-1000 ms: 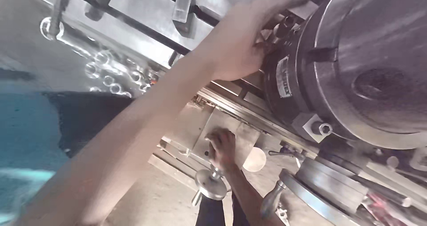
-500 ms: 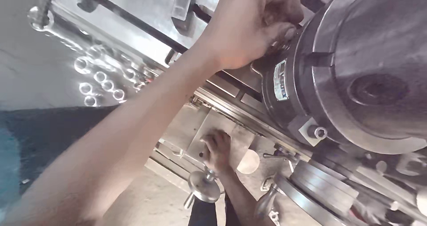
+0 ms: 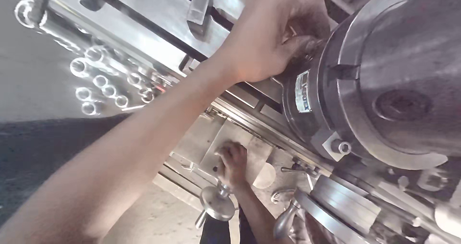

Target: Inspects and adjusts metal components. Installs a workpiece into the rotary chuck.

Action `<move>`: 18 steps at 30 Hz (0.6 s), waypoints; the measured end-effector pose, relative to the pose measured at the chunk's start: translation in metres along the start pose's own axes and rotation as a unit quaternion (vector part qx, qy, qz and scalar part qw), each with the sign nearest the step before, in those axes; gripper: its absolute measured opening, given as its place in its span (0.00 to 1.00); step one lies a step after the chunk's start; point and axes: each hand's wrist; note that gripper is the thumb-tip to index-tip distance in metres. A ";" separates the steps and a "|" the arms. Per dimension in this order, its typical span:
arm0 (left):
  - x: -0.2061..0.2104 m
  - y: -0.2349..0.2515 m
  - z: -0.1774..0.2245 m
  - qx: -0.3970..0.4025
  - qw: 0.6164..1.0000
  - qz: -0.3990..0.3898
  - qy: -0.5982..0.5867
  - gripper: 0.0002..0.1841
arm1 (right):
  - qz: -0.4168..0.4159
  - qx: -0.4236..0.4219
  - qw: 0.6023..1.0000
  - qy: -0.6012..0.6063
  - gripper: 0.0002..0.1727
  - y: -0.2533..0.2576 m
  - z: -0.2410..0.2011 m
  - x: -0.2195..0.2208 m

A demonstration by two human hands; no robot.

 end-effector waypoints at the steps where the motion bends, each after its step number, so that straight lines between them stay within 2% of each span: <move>1: -0.002 0.000 0.001 0.003 1.000 -0.014 0.003 0.08 | -0.003 0.002 1.000 -0.002 0.14 0.000 0.000 0.000; 4: -0.006 0.002 0.001 0.005 0.999 -0.042 -0.009 0.17 | -0.004 0.001 1.000 -0.003 0.14 0.001 0.000 0.001; 5: -0.006 0.002 -0.001 0.004 0.999 -0.039 -0.009 0.17 | -0.006 -0.001 1.000 -0.005 0.14 0.000 0.000 0.001; 9: 0.003 0.004 -0.004 -0.011 1.000 0.001 -0.024 0.11 | 0.004 -0.002 1.000 -0.002 0.13 -0.001 0.000 0.001; 11: 0.002 0.003 -0.006 0.003 0.999 -0.010 -0.050 0.07 | 0.004 0.000 1.000 0.002 0.13 -0.001 0.000 0.000; 14: -0.002 0.003 -0.006 0.014 0.998 -0.036 -0.052 0.17 | -0.003 0.000 1.000 -0.002 0.13 -0.001 0.000 -0.001; 18: 0.004 0.004 -0.007 -0.009 0.997 -0.011 -0.075 0.13 | -0.010 0.001 1.000 -0.004 0.13 -0.001 0.000 0.000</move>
Point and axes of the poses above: each hand's wrist, its own y-axis towards the middle knuckle, its own x-axis out of the palm, z = x × y, and after that the axes turned 9 degrees about -x, right-handed
